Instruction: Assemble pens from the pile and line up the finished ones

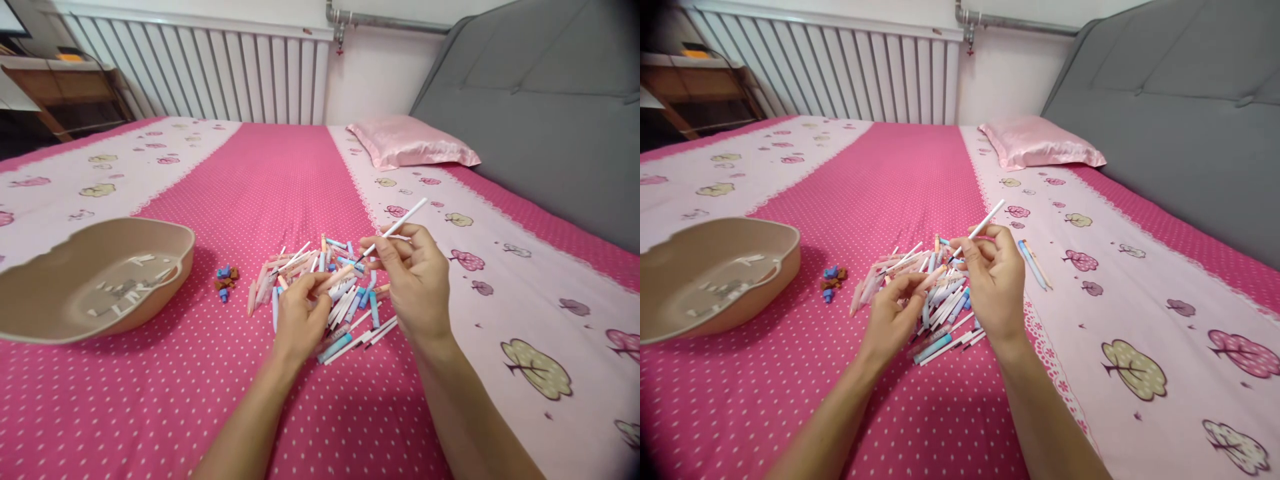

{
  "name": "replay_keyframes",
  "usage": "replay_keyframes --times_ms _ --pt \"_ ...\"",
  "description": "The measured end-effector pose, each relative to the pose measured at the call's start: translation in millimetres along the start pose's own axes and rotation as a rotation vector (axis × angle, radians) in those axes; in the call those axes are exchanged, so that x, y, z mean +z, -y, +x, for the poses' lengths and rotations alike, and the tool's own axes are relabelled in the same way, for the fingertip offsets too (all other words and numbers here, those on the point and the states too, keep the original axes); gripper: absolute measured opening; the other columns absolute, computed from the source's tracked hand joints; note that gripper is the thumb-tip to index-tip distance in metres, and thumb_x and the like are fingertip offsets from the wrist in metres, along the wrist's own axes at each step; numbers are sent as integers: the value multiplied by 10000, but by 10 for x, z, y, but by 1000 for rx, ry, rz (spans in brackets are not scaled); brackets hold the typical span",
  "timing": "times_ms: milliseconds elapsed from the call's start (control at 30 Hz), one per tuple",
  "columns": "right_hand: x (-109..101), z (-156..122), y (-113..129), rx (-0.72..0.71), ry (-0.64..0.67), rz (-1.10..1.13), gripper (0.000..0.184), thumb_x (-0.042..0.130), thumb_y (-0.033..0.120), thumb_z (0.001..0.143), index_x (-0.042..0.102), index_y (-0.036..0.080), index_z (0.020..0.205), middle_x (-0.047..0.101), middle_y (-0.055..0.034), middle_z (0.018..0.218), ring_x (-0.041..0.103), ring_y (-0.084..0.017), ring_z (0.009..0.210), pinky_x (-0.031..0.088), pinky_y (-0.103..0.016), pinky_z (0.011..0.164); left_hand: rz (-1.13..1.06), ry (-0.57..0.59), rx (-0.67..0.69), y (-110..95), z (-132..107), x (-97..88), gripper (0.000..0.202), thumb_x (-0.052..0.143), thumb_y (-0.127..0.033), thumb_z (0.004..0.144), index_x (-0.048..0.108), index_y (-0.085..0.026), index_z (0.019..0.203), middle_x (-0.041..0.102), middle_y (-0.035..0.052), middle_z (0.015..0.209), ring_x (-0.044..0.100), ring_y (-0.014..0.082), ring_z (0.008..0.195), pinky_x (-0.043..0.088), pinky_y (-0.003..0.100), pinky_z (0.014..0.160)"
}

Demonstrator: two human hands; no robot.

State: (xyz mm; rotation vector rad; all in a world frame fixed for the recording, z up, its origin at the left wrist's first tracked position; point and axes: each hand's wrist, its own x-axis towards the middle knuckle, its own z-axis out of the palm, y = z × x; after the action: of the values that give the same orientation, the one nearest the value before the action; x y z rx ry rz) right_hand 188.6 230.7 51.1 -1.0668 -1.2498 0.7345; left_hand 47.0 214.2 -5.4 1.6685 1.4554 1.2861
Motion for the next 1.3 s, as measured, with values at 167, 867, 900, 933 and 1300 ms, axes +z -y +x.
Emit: replay_keyframes --times_ms 167,867,900,933,1300 --pt "7 -1 -18 -8 22 16 166 566 320 849 493 202 939 671 -16 811 644 -121 670 510 -219 550 -22 2 6 2 12 -8 278 483 -108 748 658 -154 959 683 24 865 594 157 775 441 271 726" --pt "49 -34 -85 106 404 -88 182 537 322 858 581 170 948 703 -74 906 664 -162 786 528 -288 691 -371 162 22 -47 -5 44 241 539 -278 848 638 -148 1024 678 73 951 605 176 843 457 280 780" --pt "49 -39 -81 101 408 -92 194 538 316 857 582 170 977 701 -83 932 666 -171 824 535 -299 717 -381 166 28 -50 -8 45 244 539 -285 852 636 -147 1028 677 76 960 605 178 852 458 284 790" --pt "48 -45 -75 98 408 -96 217 542 309 856 576 172 1021 697 -90 961 664 -180 864 539 -311 744 -388 169 26 -53 -10 46 249 539 -291 854 633 -145 1032 676 78 961 604 178 849 461 286 792" --pt "27 -58 -55 -80 446 -191 384 506 206 869 527 256 1250 648 -67 1130 606 -193 1058 517 -368 883 -507 155 -34 -62 -5 50 267 557 -331 849 639 -150 1027 679 64 937 595 136 764 467 242 696"
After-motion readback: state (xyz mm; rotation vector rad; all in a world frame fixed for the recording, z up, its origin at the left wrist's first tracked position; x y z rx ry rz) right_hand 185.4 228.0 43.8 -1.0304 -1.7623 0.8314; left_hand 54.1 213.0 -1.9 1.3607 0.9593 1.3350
